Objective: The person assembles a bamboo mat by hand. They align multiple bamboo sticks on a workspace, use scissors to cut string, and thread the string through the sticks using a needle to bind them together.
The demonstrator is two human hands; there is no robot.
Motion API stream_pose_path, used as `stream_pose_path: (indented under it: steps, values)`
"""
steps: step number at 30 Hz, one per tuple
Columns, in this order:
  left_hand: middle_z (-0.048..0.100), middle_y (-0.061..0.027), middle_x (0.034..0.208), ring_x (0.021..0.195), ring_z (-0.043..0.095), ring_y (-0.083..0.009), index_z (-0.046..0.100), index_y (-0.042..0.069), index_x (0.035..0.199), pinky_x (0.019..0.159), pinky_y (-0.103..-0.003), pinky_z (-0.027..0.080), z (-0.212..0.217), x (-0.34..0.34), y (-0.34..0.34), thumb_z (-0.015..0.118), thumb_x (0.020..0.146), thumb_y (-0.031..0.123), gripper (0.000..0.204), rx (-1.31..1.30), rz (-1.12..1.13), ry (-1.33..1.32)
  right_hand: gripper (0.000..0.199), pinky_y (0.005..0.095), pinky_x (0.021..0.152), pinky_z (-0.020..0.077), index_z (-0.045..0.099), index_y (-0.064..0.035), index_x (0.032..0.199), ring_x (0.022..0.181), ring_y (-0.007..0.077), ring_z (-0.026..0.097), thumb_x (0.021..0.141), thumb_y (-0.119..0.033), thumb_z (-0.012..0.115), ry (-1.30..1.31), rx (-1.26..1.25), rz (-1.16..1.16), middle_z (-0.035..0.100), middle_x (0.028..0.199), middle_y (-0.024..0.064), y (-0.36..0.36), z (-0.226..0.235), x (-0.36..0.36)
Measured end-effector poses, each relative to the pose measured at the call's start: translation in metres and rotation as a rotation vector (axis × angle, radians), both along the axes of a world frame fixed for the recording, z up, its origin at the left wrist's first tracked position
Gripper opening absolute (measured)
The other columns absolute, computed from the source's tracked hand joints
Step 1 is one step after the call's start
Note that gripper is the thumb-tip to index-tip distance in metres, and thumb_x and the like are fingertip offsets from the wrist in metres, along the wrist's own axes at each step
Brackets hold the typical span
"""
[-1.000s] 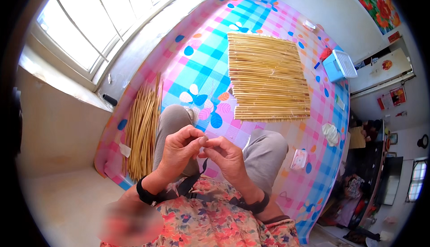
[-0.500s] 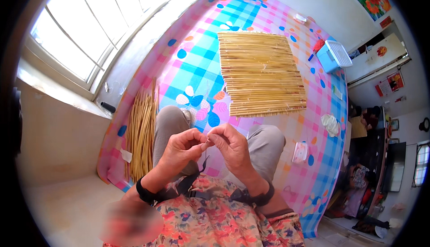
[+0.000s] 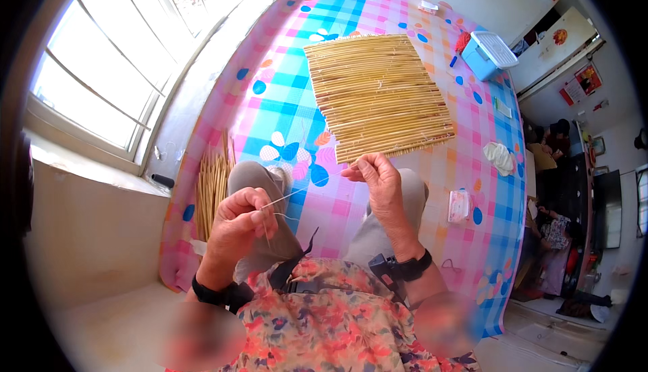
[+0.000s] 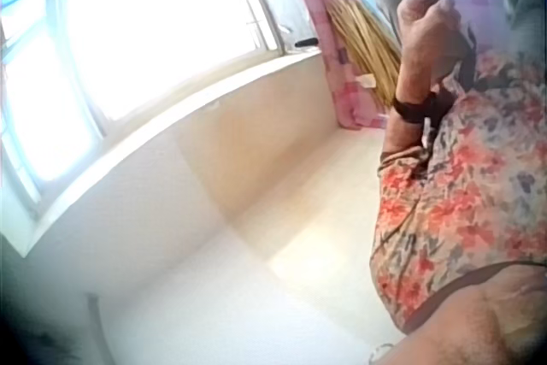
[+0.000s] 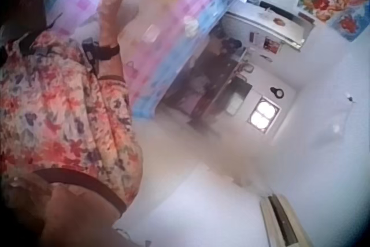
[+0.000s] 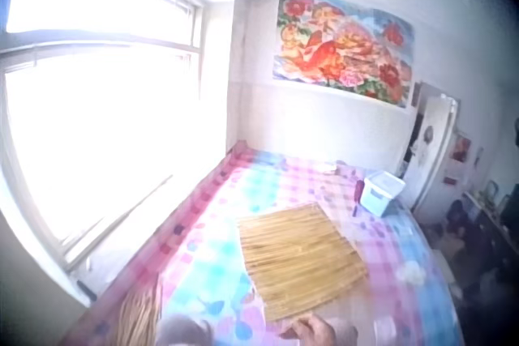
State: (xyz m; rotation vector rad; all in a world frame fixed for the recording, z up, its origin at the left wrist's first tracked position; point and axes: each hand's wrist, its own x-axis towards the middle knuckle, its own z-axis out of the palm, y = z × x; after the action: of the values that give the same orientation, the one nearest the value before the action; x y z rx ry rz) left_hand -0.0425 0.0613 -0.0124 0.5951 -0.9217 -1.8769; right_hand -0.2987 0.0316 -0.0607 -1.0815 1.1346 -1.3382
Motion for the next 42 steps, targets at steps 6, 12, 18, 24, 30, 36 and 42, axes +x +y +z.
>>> stream_pose_path:
  steps: [6,12,18,24,30,36,42]
  values:
    - [0.051,-0.007,0.075,0.064,0.053,-0.015,0.053,0.001,0.082,0.061,-0.029,0.046,0.013,0.035,0.003,0.057,0.082,0.006,0.006,-0.076,0.077,0.037,0.015,0.0274,0.075,0.0516,0.054,0.0008,0.09,0.081,0.0171,0.064,0.092,-0.014,0.051,0.009,0.1,0.133,0.061,0.084,0.0084,0.009,-0.046,0.026]
    - [0.05,-0.0097,0.083,0.068,0.054,-0.016,0.052,0.001,0.083,0.066,-0.032,0.05,0.03,0.098,0.017,0.057,0.081,0.009,0.01,-0.09,0.258,-0.111,0.017,0.0274,0.071,0.0506,0.054,0.0007,0.089,0.08,0.0155,0.064,0.093,-0.016,0.05,0.097,0.089,0.206,0.061,0.083,0.0071,-0.003,-0.05,0.048]
    - [0.051,-0.0109,0.091,0.078,0.057,-0.0164,0.052,0.0,0.084,0.07,-0.031,0.053,0.028,0.168,0.037,0.054,0.082,0.007,0.007,-0.047,0.43,-0.33,0.016,0.0267,0.071,0.0504,0.054,0.0003,0.089,0.078,0.0151,0.064,0.092,-0.015,0.05,0.11,0.111,0.234,0.061,0.083,0.0068,-0.018,-0.065,0.06]
    - [0.052,-0.01,0.093,0.079,0.058,-0.0157,0.054,0.001,0.083,0.069,-0.03,0.054,0.005,0.217,0.057,0.052,0.083,0.003,0.003,0.05,0.471,-0.436,0.015,0.0267,0.071,0.0504,0.054,0.0004,0.089,0.079,0.0154,0.064,0.092,-0.014,0.05,0.136,0.146,0.293,0.062,0.084,0.0069,-0.016,-0.085,0.066]
    - [0.057,-0.0072,0.093,0.068,0.06,-0.0141,0.056,0.001,0.083,0.065,-0.028,0.054,-0.021,0.234,0.075,0.054,0.082,0.002,0.003,0.298,0.325,-0.728,0.016,0.0266,0.071,0.0501,0.055,-0.0008,0.089,0.081,0.0154,0.064,0.092,-0.016,0.051,0.193,0.168,0.278,0.063,0.084,0.006,-0.018,-0.1,0.061]
    - [0.058,-0.0032,0.074,0.062,0.059,-0.0113,0.058,-0.001,0.083,0.06,-0.024,0.049,-0.039,0.243,0.077,0.056,0.082,0.001,0.003,0.344,0.21,-0.902,0.016,0.0267,0.065,0.0485,0.057,0.0006,0.086,0.073,0.0145,0.063,0.089,-0.014,0.051,0.301,0.244,0.348,0.063,0.077,0.0077,-0.006,-0.126,0.058]
    - [0.058,-0.0025,0.068,0.06,0.058,-0.0108,0.057,-0.001,0.082,0.059,-0.022,0.047,-0.043,0.254,0.087,0.056,0.081,-0.001,0.002,0.324,0.132,-1.099,0.021,0.027,0.075,0.0482,0.059,0.0017,0.09,0.084,0.0144,0.061,0.089,-0.019,0.053,0.387,0.279,0.503,0.065,0.087,0.0086,0.004,-0.136,0.068]
